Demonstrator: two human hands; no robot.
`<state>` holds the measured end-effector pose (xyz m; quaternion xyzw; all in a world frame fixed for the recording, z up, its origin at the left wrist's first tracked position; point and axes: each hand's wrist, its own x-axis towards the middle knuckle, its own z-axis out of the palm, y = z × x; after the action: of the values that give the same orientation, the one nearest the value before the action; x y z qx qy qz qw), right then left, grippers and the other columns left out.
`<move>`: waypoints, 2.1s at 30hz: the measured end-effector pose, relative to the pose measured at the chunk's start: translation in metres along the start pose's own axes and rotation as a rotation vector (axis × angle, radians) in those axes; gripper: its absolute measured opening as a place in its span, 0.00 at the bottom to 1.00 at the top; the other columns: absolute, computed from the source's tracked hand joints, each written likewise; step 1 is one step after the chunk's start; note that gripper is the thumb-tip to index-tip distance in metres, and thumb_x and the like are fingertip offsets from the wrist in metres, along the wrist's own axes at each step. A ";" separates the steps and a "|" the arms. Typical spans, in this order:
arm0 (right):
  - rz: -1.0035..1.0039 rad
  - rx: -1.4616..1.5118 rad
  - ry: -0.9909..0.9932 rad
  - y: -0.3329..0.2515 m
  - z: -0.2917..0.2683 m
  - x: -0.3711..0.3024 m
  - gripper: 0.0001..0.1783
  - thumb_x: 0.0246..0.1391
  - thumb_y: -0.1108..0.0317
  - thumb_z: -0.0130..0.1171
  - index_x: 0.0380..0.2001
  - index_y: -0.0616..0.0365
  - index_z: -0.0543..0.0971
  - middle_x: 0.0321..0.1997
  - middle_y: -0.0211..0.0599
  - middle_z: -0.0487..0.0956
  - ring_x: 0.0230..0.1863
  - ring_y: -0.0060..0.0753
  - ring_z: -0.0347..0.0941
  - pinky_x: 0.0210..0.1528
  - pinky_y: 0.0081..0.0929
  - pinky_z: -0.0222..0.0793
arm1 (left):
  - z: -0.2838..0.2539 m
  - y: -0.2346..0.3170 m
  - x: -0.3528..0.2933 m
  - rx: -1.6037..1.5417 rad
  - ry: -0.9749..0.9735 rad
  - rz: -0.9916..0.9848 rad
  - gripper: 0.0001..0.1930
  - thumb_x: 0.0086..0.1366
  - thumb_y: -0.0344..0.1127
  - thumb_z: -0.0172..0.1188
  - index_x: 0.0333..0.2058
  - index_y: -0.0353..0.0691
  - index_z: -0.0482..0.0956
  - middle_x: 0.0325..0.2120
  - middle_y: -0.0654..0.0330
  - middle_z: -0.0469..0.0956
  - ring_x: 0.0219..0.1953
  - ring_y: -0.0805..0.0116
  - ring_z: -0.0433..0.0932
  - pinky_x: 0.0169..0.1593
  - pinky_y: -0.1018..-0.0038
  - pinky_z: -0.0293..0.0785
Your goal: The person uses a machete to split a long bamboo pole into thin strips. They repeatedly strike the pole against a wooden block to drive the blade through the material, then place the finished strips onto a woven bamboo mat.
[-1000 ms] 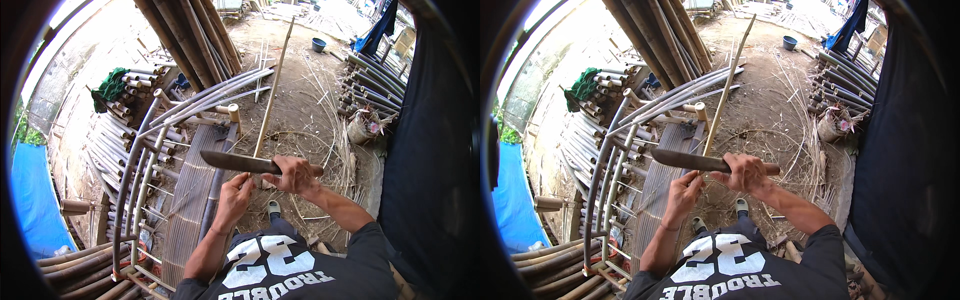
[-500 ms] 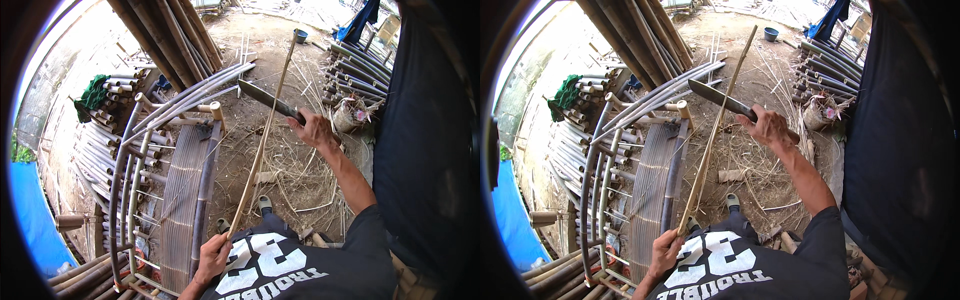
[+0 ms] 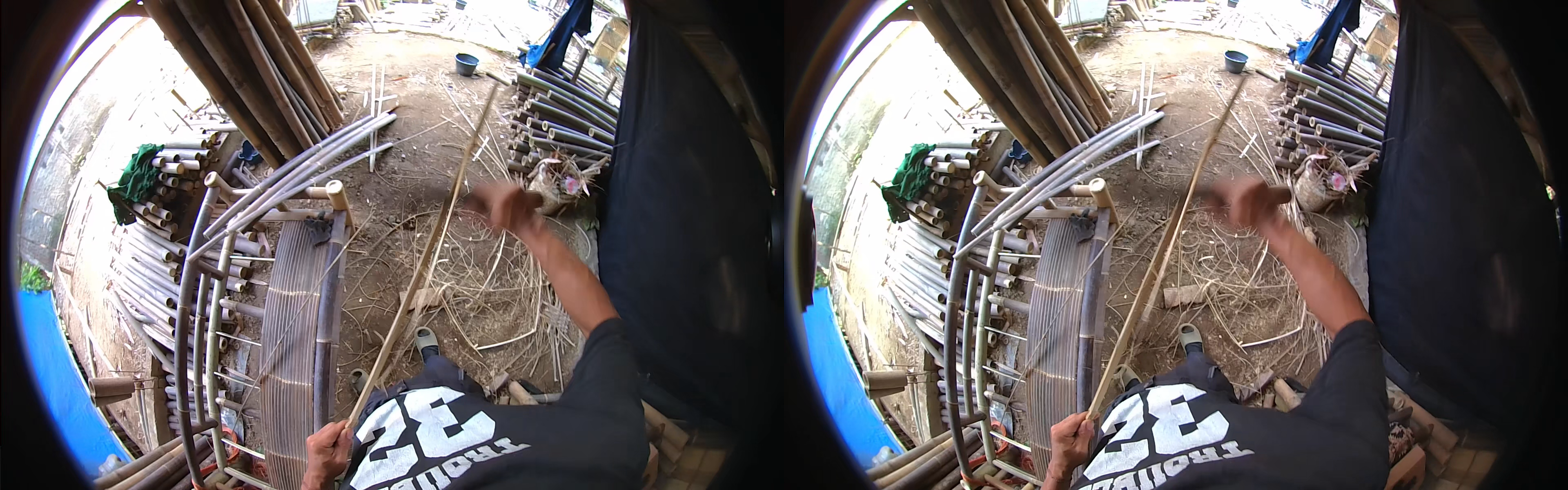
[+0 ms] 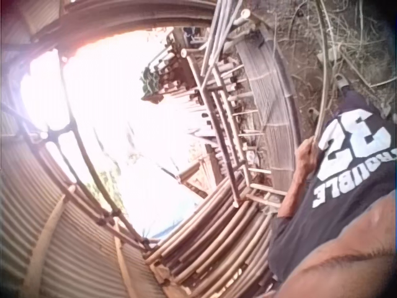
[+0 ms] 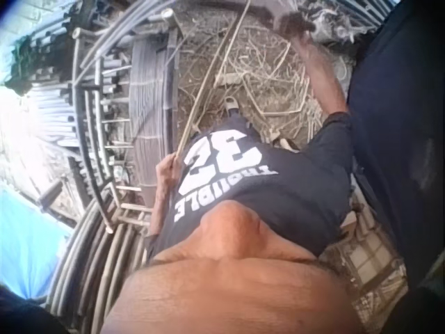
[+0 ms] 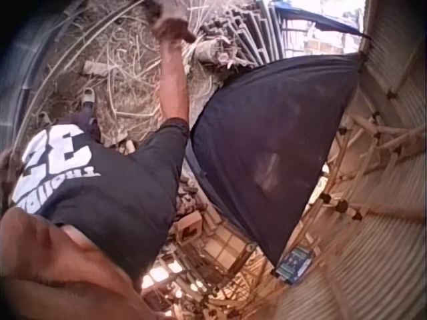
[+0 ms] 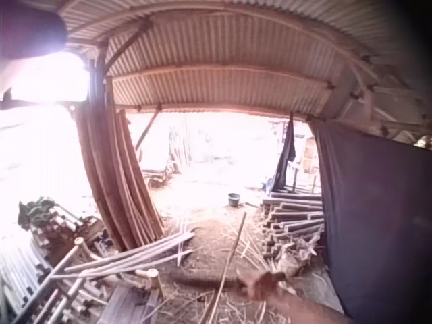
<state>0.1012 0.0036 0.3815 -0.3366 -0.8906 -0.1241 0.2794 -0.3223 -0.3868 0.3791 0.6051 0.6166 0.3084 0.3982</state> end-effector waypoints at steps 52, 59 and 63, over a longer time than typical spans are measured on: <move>0.991 0.115 0.318 0.056 -0.059 -0.031 0.37 0.60 0.30 0.40 0.20 0.52 0.77 0.12 0.29 0.71 0.13 0.20 0.67 0.15 0.20 0.60 | -0.035 0.014 -0.024 -0.706 -0.275 -0.475 0.20 0.68 0.40 0.56 0.47 0.25 0.78 0.15 0.65 0.68 0.14 0.83 0.59 0.17 0.82 0.51; 1.052 1.211 0.162 -0.132 -0.018 0.007 0.24 0.61 0.47 0.56 0.39 0.60 0.76 0.20 0.30 0.76 0.15 0.14 0.69 0.15 0.13 0.67 | 0.018 0.030 0.065 -0.608 -0.073 -0.261 0.19 0.68 0.26 0.53 0.57 0.34 0.72 0.24 0.68 0.70 0.21 0.82 0.68 0.23 0.83 0.66; 1.019 1.452 0.304 -0.191 0.016 0.030 0.19 0.56 0.50 0.63 0.29 0.56 0.78 0.21 0.34 0.79 0.14 0.14 0.70 0.13 0.14 0.66 | 0.037 0.049 0.110 -0.522 -0.105 -0.100 0.21 0.66 0.21 0.55 0.58 0.37 0.72 0.29 0.67 0.72 0.23 0.81 0.72 0.24 0.82 0.72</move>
<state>-0.0522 -0.1159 0.3792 -0.4113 -0.4459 0.5650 0.5592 -0.2598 -0.2774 0.3904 0.4659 0.5238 0.4051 0.5869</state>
